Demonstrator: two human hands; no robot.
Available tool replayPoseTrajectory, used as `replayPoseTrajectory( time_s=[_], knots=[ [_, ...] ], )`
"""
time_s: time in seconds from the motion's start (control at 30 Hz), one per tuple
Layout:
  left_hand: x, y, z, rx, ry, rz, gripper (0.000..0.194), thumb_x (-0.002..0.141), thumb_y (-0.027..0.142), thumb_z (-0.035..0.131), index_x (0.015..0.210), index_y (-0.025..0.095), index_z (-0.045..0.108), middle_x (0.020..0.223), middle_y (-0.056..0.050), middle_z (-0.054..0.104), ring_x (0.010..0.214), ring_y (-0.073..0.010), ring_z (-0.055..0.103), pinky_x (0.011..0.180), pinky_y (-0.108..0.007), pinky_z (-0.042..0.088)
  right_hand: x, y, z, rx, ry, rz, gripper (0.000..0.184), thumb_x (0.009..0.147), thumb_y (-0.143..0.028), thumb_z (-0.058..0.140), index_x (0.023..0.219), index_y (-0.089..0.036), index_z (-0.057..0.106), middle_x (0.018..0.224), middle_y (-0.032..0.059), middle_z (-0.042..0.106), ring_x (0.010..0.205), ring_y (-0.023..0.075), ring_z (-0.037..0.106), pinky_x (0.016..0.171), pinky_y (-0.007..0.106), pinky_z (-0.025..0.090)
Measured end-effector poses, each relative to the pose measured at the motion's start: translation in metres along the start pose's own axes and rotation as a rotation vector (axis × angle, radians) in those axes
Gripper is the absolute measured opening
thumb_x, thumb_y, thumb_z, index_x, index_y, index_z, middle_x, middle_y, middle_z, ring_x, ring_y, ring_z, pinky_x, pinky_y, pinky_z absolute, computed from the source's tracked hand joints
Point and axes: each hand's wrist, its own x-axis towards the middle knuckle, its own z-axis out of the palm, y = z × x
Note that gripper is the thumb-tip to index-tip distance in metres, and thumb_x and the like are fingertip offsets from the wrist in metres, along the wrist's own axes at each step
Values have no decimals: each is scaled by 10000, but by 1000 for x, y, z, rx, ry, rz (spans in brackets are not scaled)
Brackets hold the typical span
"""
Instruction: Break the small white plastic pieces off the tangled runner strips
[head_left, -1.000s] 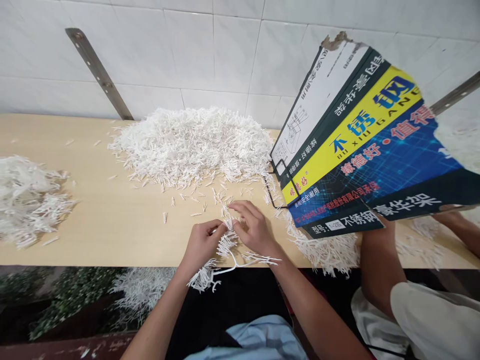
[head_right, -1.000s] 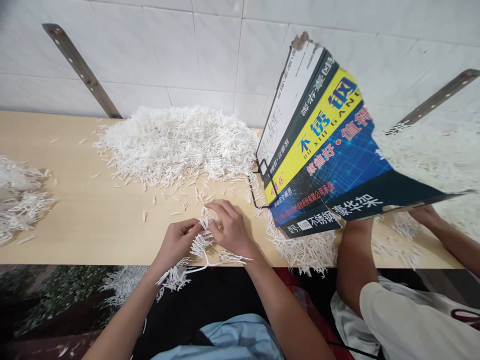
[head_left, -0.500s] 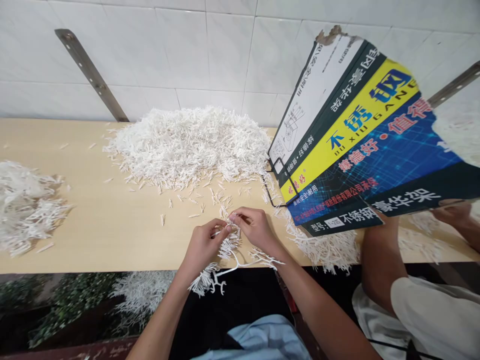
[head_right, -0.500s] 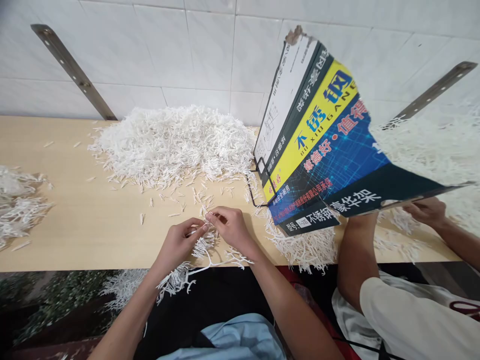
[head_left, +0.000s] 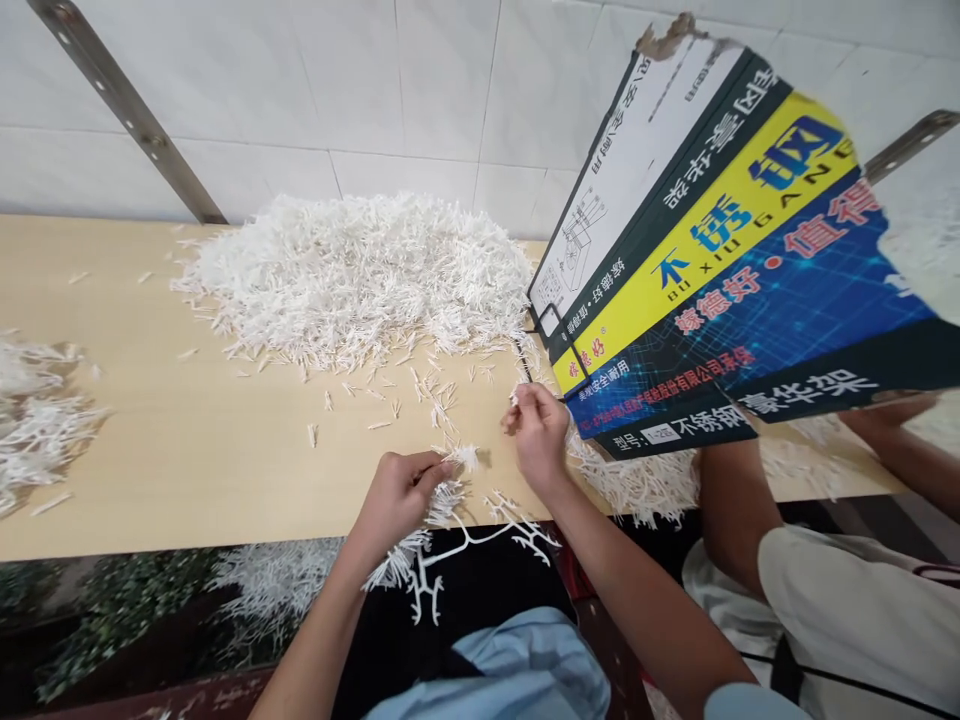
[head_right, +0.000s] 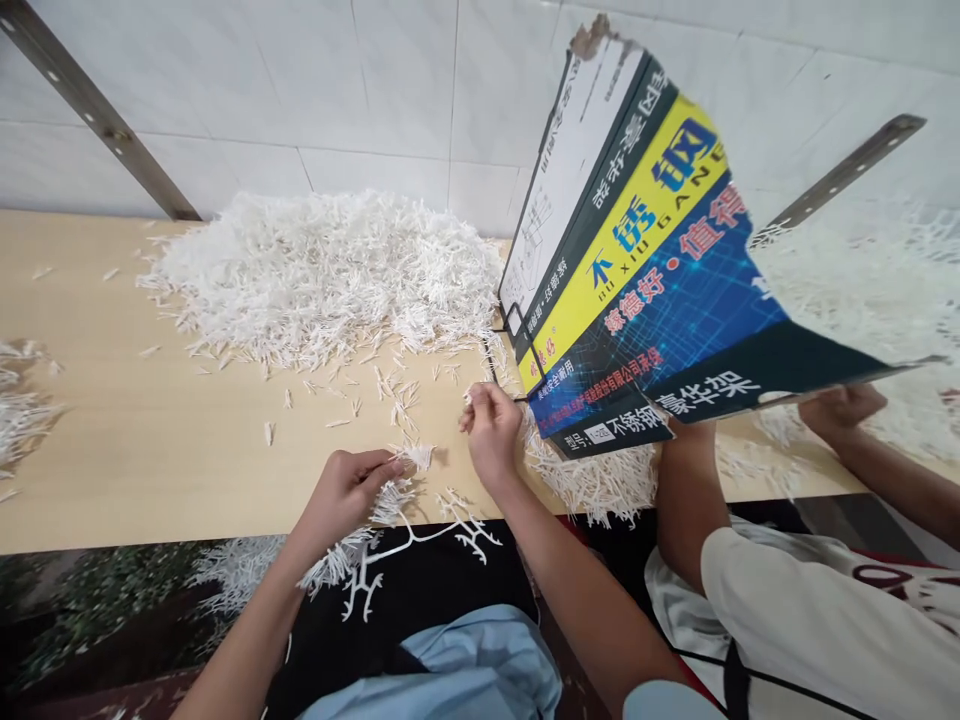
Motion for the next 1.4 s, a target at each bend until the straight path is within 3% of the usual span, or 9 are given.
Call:
replayPoseTrajectory(
  time_s=[0.13,0.27,0.43,0.57,0.67,0.77,1.0,1.2,1.4],
  knots=[
    [-1,0,-1,-43,5,-56,423,947,468,540,669,157,613,544,54,313,540,-101,291,532,-269,200,4,-1,6,-212,-123,-65,298,993,-418,575,806,-200,653,689,12,640,596,144,587,566,250,471],
    [4,3,-1,-98,64,-102,411,912,407,548,578,177,480,540,51,278,540,-102,295,527,-271,204,6,-3,12,-298,-214,-92,194,974,-318,592,1040,-199,730,980,76,762,815,193,694,718,289,555],
    [6,5,-2,-143,91,-99,402,875,382,554,554,188,408,537,45,300,551,-106,303,533,-269,215,0,-16,3,-271,-347,-350,357,955,-265,572,1296,-241,674,1416,125,623,1182,275,640,854,387,586],
    [6,4,-4,-156,92,-65,389,860,364,552,551,190,391,543,46,286,558,-104,282,540,-273,199,-4,-24,-1,-235,-601,-562,406,921,-254,628,1327,-243,656,1324,117,683,1238,304,610,1020,495,526],
    [5,5,-5,-139,80,-46,373,867,356,534,557,185,414,540,46,304,557,-104,291,542,-272,196,-3,-20,3,-230,-654,-548,292,925,-266,697,1214,-230,720,1111,101,755,1062,267,675,946,440,554],
    [4,5,-5,-125,53,-51,363,881,363,536,577,180,458,538,49,331,550,-103,313,542,-265,211,-2,-13,8,-199,-587,-431,142,959,-257,682,1055,-224,782,939,74,781,885,221,709,793,355,572],
    [2,4,-2,-37,6,-5,411,930,378,528,581,183,432,532,54,318,528,-97,295,535,-273,201,-9,-2,8,-286,-321,-212,187,953,-217,638,884,-231,811,756,23,795,625,180,732,634,278,575],
    [4,3,-1,-27,-11,20,423,928,370,540,575,186,394,533,56,288,527,-94,271,532,-275,194,-13,2,10,-273,-138,-175,205,958,-257,614,836,-221,775,701,31,768,563,184,720,565,283,568],
    [-3,-5,-10,-119,14,-5,440,915,426,573,568,182,455,541,56,255,534,-97,246,537,-280,171,8,10,3,-3,110,65,248,971,-379,579,876,-176,686,676,38,709,531,169,678,485,267,538]
  ],
)
